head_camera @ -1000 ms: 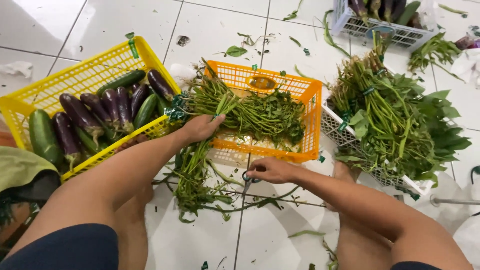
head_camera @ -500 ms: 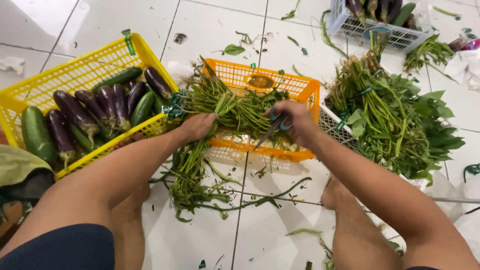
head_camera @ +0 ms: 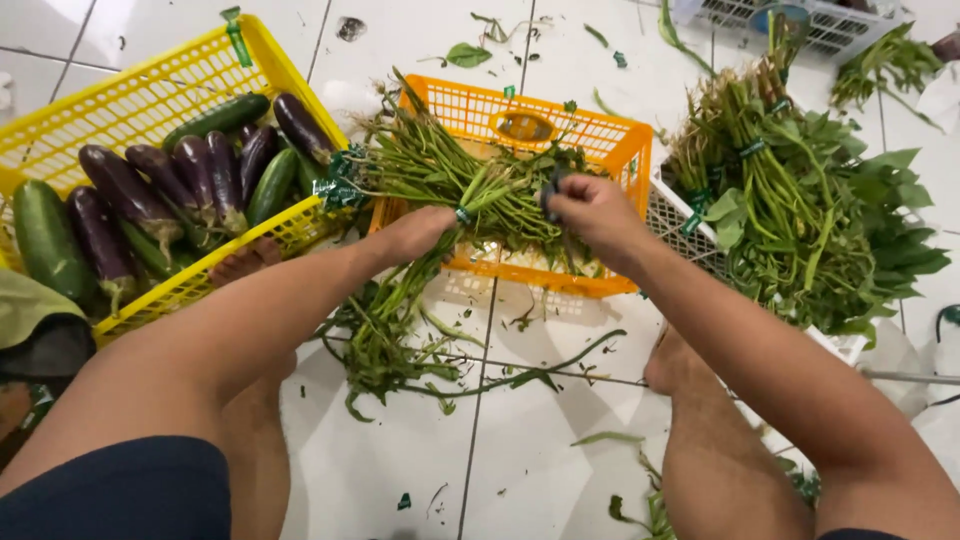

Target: The person is sitting on the floor sorting, trimming the stems with scissors, and bundling leafy green vegetables into bunches.

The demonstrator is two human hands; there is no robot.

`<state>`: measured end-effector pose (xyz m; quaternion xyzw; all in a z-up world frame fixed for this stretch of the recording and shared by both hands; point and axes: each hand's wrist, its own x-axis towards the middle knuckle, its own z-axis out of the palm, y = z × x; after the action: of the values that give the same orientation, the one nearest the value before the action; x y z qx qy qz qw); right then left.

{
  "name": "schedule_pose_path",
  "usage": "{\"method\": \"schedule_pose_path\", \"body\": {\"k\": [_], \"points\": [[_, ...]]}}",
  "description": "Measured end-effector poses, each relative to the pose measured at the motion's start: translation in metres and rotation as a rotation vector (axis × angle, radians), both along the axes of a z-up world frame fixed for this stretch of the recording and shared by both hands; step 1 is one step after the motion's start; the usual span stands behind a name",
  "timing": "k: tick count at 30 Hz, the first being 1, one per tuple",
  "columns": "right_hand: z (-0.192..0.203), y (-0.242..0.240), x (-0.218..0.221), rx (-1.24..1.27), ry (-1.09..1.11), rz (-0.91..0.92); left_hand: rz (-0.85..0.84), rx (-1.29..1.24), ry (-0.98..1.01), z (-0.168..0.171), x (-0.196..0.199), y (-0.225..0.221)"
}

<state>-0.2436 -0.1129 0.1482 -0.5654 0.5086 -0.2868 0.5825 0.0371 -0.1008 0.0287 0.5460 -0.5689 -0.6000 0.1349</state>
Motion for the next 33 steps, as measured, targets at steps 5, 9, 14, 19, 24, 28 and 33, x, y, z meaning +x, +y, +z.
{"method": "schedule_pose_path", "body": {"k": [5, 9, 14, 19, 24, 28, 33], "points": [[0.005, 0.000, -0.011, 0.030, 0.093, 0.091, -0.100, -0.071, -0.202, 0.029, -0.009, 0.011], [-0.017, -0.017, -0.030, -0.071, 0.093, 0.020, -0.207, -0.151, -0.258, 0.003, 0.001, 0.001], [-0.007, -0.025, -0.016, -0.174, 0.029, -0.086, -0.190, -0.245, -0.271, 0.003, -0.008, 0.007], [0.001, -0.043, 0.003, -0.320, 0.077, -0.113, -0.175, -0.261, -0.274, -0.014, -0.008, -0.003], [-0.031, -0.055, 0.004, -0.343, -0.090, -0.182, -0.094, -0.248, -0.311, -0.021, -0.007, -0.001], [-0.010, -0.038, 0.017, -0.366, -0.140, -0.174, -0.067, -0.280, -0.303, -0.006, -0.013, 0.011], [-0.008, -0.049, 0.025, -0.352, -0.130, -0.196, -0.130, -0.572, -0.399, 0.014, -0.033, 0.011]]}}
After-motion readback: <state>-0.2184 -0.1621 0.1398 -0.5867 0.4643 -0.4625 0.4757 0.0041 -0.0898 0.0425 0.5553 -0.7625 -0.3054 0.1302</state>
